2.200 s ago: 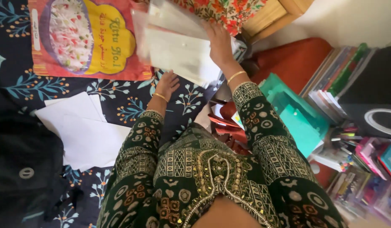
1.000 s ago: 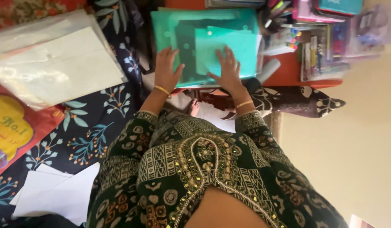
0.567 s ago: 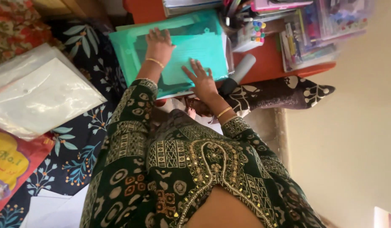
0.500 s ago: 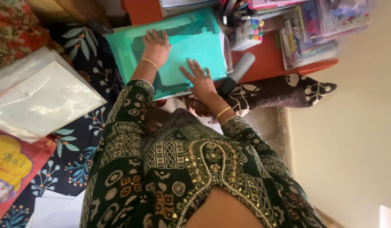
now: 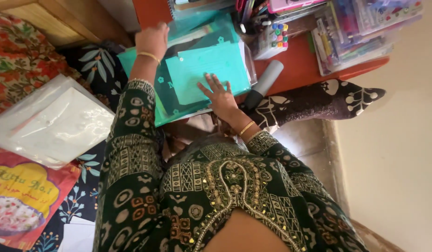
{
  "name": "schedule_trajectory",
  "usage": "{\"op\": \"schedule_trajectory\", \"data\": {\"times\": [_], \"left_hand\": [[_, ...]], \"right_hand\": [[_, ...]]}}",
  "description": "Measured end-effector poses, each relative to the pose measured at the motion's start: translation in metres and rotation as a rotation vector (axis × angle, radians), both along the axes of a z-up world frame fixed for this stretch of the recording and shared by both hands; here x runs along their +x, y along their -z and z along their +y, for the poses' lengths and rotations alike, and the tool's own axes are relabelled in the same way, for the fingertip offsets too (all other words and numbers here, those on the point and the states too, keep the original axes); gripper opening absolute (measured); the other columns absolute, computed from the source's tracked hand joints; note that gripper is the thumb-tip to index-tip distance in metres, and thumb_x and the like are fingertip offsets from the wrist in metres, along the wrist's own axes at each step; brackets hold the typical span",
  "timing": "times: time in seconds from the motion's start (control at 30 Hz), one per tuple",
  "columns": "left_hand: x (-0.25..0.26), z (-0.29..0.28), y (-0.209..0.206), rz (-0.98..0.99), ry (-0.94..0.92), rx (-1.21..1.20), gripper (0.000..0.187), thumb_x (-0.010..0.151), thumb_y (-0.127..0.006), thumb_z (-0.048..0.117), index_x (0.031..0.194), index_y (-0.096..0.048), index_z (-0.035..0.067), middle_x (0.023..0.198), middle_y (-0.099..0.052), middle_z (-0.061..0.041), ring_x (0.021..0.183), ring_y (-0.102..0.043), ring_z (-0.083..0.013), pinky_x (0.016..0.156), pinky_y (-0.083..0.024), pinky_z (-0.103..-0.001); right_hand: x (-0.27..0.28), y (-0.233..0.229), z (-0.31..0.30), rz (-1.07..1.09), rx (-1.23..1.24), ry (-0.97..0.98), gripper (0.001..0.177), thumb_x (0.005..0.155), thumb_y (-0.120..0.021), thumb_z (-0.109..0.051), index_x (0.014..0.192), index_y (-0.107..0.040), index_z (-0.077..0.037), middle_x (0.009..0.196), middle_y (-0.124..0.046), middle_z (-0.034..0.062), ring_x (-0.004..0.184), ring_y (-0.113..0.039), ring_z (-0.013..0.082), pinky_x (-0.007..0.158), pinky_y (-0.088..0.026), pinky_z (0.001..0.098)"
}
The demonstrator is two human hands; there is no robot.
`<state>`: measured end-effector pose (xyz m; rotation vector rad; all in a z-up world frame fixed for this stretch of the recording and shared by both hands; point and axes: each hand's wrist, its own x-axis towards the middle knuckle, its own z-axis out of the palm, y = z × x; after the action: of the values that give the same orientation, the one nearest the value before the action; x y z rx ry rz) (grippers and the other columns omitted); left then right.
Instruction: The person sits on the floor and organizes a stack of papers and folders. They open a dark blue folder, remove loose sheets, and place them into a light green folder. They then handle a black folder and continue sorting documents into the green folder.
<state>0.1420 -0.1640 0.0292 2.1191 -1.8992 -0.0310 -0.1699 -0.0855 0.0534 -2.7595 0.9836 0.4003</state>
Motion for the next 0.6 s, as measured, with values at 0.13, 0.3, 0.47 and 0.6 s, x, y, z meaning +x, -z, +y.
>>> {"op": "schedule_trajectory", "data": {"times": [0.13, 0.3, 0.47, 0.6], "left_hand": [[-0.002, -0.024, -0.004, -0.343, -0.034, -0.462, 0.021, 0.086, -0.067, 0.023, 0.099, -0.059, 0.009, 0.1, -0.069, -0.013, 0.098, -0.069, -0.0303, 0.069, -0.053, -0.04], [-0.033, -0.022, 0.041, -0.419, 0.193, -0.163, 0.014, 0.096, -0.065, 0.011, 0.109, -0.065, 0.005, 0.111, -0.063, -0.014, 0.108, -0.057, -0.0308, 0.088, -0.052, -0.043], [-0.025, 0.005, 0.064, 0.029, 0.034, -0.056, 0.042, 0.093, -0.073, 0.041, 0.107, -0.067, 0.001, 0.117, -0.063, -0.02, 0.113, -0.053, -0.0372, 0.092, -0.047, -0.049], [-0.012, 0.011, 0.037, 0.104, 0.05, 0.07, 0.063, 0.08, -0.084, 0.053, 0.112, -0.068, 0.002, 0.118, -0.066, -0.018, 0.117, -0.057, -0.0379, 0.097, -0.048, -0.05]], "right_hand": [[-0.002, 0.001, 0.0, -0.025, -0.015, -0.018, 0.104, 0.083, -0.08, -0.032, 0.164, -0.015, -0.028, 0.17, -0.008, 0.0121, 0.156, -0.015, 0.0326, 0.117, -0.029, 0.0647], [-0.002, -0.003, 0.001, -0.055, -0.023, -0.026, 0.104, 0.084, -0.081, -0.032, 0.164, -0.016, -0.028, 0.17, -0.009, 0.0125, 0.156, -0.018, 0.0328, 0.116, -0.03, 0.0651], [-0.002, -0.003, -0.001, -0.041, -0.001, -0.027, 0.103, 0.084, -0.08, -0.031, 0.164, -0.016, -0.028, 0.17, -0.01, 0.0127, 0.156, -0.017, 0.0333, 0.115, -0.031, 0.0648], [-0.001, -0.001, -0.001, -0.045, -0.006, -0.021, 0.102, 0.084, -0.08, -0.03, 0.163, -0.016, -0.028, 0.169, -0.01, 0.0129, 0.155, -0.016, 0.0333, 0.115, -0.029, 0.0656]]}}
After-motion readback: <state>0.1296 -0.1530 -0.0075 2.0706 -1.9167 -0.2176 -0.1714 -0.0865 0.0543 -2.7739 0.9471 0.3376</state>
